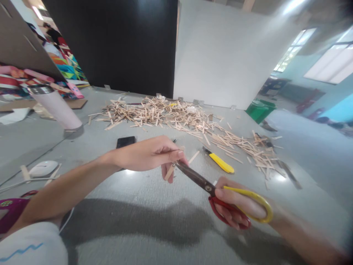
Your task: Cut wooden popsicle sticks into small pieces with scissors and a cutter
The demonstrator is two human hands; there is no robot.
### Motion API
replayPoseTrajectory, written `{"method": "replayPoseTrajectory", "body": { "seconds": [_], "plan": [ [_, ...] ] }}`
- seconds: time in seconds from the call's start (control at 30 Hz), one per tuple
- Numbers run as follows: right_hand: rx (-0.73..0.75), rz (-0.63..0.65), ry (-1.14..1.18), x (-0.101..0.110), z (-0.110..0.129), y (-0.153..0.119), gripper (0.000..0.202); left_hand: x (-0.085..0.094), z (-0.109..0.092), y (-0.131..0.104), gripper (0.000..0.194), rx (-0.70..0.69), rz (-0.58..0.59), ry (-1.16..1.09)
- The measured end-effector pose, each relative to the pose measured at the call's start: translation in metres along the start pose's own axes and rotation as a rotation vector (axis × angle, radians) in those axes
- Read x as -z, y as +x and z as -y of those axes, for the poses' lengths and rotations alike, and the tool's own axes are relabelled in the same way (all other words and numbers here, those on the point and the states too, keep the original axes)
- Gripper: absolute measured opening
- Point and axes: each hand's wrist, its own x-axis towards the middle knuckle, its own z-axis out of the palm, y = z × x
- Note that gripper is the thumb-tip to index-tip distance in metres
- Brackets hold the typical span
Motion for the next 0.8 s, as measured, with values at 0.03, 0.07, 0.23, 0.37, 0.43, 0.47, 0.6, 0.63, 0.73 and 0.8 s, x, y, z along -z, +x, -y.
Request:
{"method": "replayPoseTrajectory", "body": {
  "seconds": [0.03,0.07,0.23,0.37,0.43,0.47,0.6,0.63,0.73,0.8],
  "plan": [
    [-0.012,0.007,-0.005,0.0,0.001,0.0,0.076,0.0,-0.001,0.0,0.045,0.008,0.005,0.028],
    [-0.026,0.006,-0.013,0.0,0.003,0.0,0.074,0.0,-0.002,0.0,0.044,0.01,0.008,0.054],
    [-0.068,-0.122,-0.122,-0.006,0.019,-0.005,0.061,0.0,-0.003,-0.002,0.05,-0.031,0.02,0.141],
    [-0.147,-0.152,-0.239,-0.007,0.026,-0.005,0.057,0.002,0.004,-0.001,0.053,-0.024,0.09,0.19],
    [-0.178,-0.11,-0.259,-0.004,0.025,-0.002,0.057,0.002,0.007,0.0,0.052,-0.007,0.142,0.206],
    [-0.18,-0.089,-0.259,-0.002,0.023,0.0,0.057,0.002,0.008,0.0,0.051,-0.001,0.163,0.207],
    [-0.144,-0.01,-0.228,0.006,0.014,0.005,0.054,0.001,0.008,0.001,0.051,0.01,0.2,0.193],
    [-0.139,0.003,-0.221,0.007,0.014,0.005,0.053,0.0,0.007,0.001,0.051,0.009,0.2,0.191],
    [-0.175,0.005,-0.209,0.005,0.017,0.005,0.055,-0.001,0.007,0.003,0.054,0.006,0.197,0.196],
    [-0.201,-0.024,-0.208,0.003,0.02,0.004,0.058,-0.002,0.008,0.004,0.057,-0.001,0.195,0.216]
  ]
}}
